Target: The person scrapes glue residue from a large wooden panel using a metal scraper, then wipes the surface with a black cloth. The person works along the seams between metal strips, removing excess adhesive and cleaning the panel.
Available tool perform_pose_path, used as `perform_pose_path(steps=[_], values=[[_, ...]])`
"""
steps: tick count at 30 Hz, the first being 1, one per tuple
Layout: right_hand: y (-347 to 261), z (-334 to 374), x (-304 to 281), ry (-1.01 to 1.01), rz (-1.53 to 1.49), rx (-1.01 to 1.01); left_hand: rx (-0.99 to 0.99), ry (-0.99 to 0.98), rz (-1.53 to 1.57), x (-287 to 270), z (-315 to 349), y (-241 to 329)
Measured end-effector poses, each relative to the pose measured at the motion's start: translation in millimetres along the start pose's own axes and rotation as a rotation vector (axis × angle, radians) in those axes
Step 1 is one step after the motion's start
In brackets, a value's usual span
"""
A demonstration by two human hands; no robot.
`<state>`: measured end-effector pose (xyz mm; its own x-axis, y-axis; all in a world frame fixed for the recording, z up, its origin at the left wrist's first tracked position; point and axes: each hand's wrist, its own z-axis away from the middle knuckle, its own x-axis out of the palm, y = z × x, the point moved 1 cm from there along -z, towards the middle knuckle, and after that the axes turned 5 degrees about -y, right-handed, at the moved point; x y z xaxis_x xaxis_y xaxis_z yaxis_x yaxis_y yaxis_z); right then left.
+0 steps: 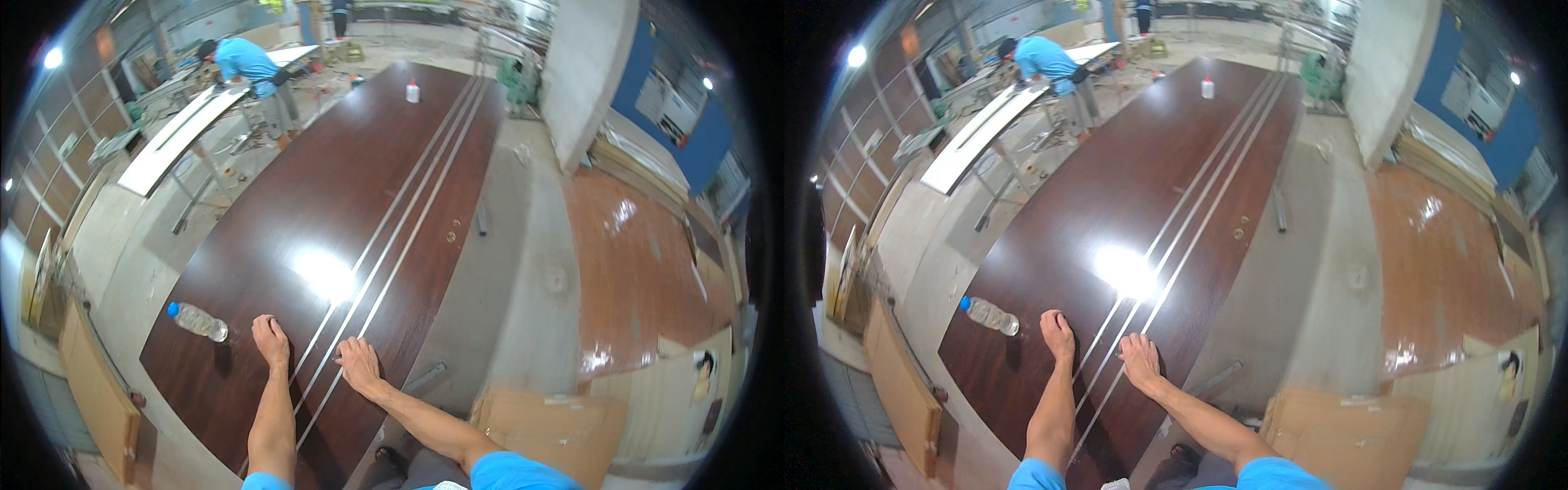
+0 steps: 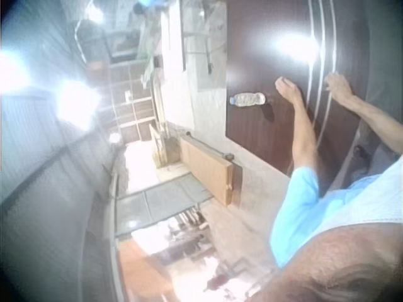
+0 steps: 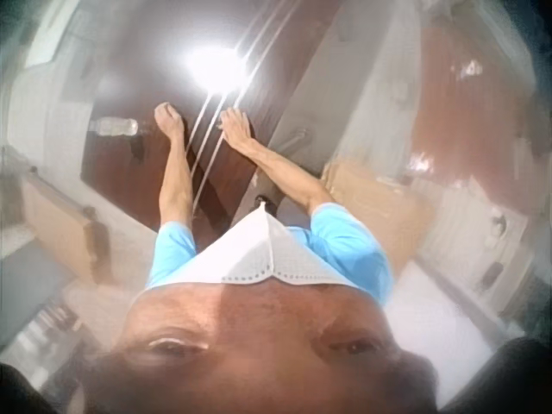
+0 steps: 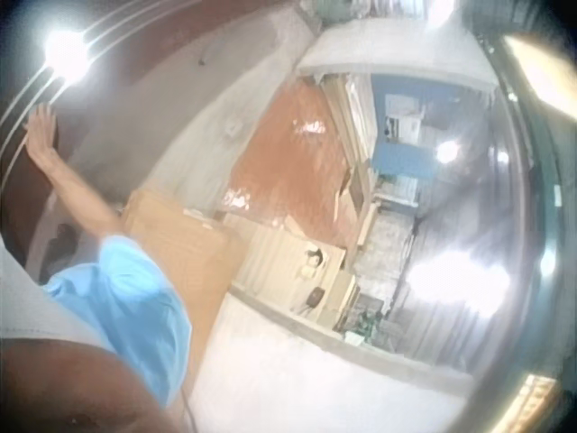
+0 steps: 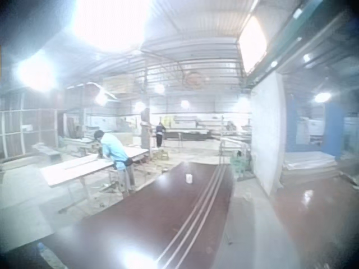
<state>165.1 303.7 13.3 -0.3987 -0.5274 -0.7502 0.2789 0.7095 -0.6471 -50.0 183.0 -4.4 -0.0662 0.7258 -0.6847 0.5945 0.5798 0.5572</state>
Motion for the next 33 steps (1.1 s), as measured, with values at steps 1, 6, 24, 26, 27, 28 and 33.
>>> perform_pose_path(steps=[1,6,24,26,27,28,33], values=[[0.8,-3.8,-1.0,-0.009,0.058,-0.024,0.017,0.020,0.027,-0.7,-0.3,1.7],[19.9,11.4,-42.7,-0.098,-0.433,0.092,-0.193,0.120,0.207,-28.1,59.4,18.0],[244.7,278.2,-248.4,0.424,-1.566,1.051,-0.513,0.358,0.388,-85.1,-68.6,-125.4],[241.5,296.7,-254.2,0.469,-1.534,1.092,-0.466,0.375,0.427,-72.0,-69.4,-114.4],[239.9,304.3,-255.8,0.489,-1.496,1.112,-0.447,0.375,0.423,-64.5,-68.3,-106.2],[240.4,309.9,-257.6,0.506,-1.446,1.153,-0.476,0.369,0.404,-56.2,-69.7,-96.1],[293.1,330.3,-250.5,0.503,-1.469,1.099,-0.332,0.238,0.515,14.2,-93.3,-8.7]])
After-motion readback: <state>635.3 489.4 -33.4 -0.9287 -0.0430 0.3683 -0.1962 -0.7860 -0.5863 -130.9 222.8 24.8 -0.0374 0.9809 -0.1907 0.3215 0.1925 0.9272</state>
